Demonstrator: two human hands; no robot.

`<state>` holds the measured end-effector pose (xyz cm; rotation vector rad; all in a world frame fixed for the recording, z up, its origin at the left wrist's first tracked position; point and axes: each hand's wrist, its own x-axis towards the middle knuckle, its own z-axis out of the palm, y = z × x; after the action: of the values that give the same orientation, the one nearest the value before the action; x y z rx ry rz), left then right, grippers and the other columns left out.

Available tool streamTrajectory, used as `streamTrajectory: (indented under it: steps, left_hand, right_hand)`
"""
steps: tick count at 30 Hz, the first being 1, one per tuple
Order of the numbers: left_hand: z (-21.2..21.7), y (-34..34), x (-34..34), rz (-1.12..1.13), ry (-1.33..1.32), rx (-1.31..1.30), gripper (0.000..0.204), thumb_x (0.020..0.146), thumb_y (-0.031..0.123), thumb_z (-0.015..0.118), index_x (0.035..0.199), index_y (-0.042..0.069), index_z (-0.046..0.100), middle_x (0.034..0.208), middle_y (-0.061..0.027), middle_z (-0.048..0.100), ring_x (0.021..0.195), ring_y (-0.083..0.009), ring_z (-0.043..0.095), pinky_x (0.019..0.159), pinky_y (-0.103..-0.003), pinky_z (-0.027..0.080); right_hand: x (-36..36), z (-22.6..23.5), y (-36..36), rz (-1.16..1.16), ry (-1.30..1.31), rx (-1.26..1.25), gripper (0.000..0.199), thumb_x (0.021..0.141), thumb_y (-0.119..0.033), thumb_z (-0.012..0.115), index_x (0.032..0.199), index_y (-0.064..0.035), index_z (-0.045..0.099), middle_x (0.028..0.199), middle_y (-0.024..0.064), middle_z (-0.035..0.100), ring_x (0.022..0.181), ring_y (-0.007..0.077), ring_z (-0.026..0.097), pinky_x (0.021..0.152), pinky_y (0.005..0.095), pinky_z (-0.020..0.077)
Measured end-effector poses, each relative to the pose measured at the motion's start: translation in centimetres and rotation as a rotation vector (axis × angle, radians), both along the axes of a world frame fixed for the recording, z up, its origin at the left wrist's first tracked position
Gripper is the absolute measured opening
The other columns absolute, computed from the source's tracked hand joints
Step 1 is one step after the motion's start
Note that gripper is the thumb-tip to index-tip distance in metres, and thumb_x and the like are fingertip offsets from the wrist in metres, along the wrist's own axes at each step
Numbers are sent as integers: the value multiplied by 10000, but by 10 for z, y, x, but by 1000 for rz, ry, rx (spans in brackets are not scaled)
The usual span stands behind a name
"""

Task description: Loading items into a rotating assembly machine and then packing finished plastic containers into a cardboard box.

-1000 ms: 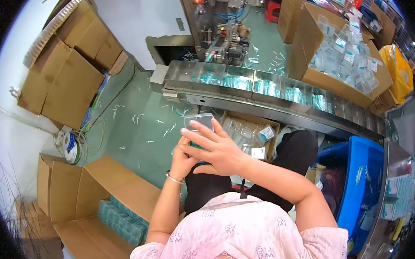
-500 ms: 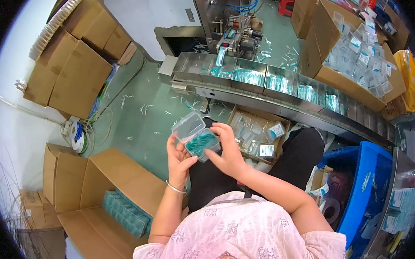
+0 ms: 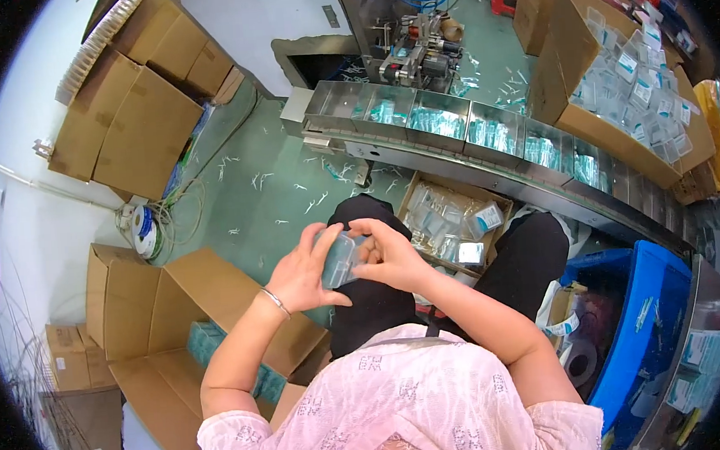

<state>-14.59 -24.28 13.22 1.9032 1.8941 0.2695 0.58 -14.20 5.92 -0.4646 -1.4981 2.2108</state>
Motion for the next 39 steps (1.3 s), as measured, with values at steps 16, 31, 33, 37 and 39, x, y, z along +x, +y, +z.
streamTrajectory:
  steps: [16,31,33,37,39]
  left_hand:
    - [-48,-26,-35,313,-387,125,499,771,239,543,1175,71,302,1118,-150,390,1038,-303,430,863,-345,364]
    - [-63,-45,-33,509,-436,145,498,816,268,464,1227,72,262,1113,-228,368,1062,-358,385,903,-364,329]
    - [-73,-48,-47,412,-596,195,469,829,282,443,1214,69,282,1117,-212,375,1056,-334,391,903,-357,329]
    - [-78,-47,-54,374,-757,126,475,864,334,369,1222,47,249,1169,-167,344,1112,-255,350,944,-320,265]
    - [-84,-44,-53,455,-836,217,469,838,298,423,1224,66,293,1135,-209,390,1068,-334,388,916,-363,313]
  right_hand:
    - [-27,-9,-44,-148,-160,1051,748,550,-120,727,1191,-6,360,1150,170,393,1067,350,402,869,382,374]
    - [-53,-14,-47,-105,-144,1285,782,549,-173,715,1208,19,340,1125,184,406,1024,340,426,813,395,380]
    - [-55,-11,-48,-94,-144,1302,779,550,-192,712,1204,20,345,1120,180,410,1016,333,430,803,392,382]
    - [-56,-10,-45,-104,-147,1312,787,542,-197,714,1204,18,347,1114,172,416,1010,330,431,799,393,381]
    - [-59,-7,-44,-101,-165,1323,787,539,-202,715,1203,17,352,1109,169,421,1009,324,429,793,391,378]
